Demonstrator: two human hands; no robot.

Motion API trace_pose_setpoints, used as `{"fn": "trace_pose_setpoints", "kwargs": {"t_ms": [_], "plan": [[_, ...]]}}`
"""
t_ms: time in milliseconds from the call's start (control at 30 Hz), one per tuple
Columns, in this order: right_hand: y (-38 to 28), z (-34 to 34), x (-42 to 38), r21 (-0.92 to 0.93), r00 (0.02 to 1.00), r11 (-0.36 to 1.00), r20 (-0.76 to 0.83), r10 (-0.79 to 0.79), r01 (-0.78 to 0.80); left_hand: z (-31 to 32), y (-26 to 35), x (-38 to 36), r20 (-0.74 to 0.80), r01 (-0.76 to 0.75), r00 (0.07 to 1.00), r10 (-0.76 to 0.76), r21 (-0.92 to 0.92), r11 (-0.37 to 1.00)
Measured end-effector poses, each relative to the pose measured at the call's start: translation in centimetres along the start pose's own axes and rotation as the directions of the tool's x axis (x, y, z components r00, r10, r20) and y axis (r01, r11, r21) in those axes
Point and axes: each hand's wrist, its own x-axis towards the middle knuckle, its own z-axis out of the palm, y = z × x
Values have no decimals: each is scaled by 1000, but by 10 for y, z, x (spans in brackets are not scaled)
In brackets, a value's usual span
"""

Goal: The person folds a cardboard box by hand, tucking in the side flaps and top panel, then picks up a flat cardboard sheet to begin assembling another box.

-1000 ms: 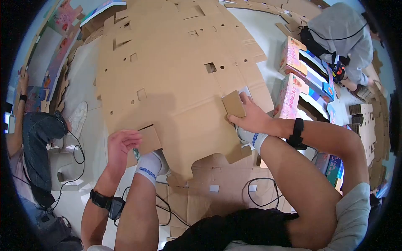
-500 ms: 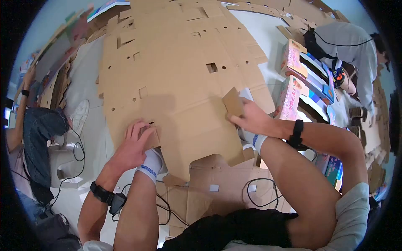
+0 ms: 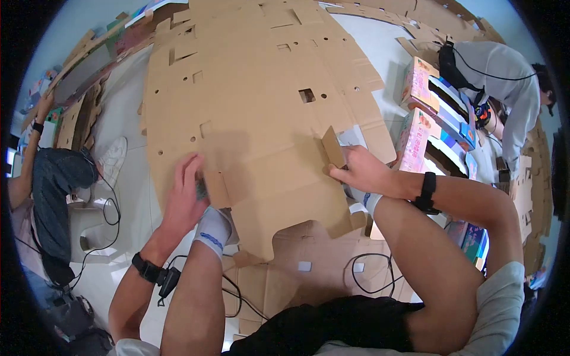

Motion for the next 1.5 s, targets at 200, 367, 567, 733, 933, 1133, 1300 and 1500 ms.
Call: {"fn": "trace_pose_setpoints", "kwargs": {"t_ms": [200,367,567,733,933,1133,1300,1500], "plan": [[0,-4,-1,162,997,985,-70,-45,56,14,-34,1,179,-64,983,41,123,990],[-6,-9,-1,268,988,959,-93,123,-95,16,-28,10,225,-263,955,193,342,902],[-33,-13,9,93,1000,996,-15,12,-11,28,-34,21,193,-210,970,146,372,904],[18,-23,20,53,972,974,-94,-216,222,24,-64,31,355,-385,912,207,563,731],[99,-70,-9,-658,980,738,2,-199,151,28,-61,38,326,-373,917,230,493,786],[106,-66,-15,-439,989,898,125,81,-18,9,-31,41,312,-155,948,55,306,939],[114,-91,-20,-498,977,860,212,3,106,8,-33,40,263,-161,962,74,327,931],[135,-72,-15,-10,950,997,-306,-71,71,0,-11,46,127,176,972,-198,166,970]]}}
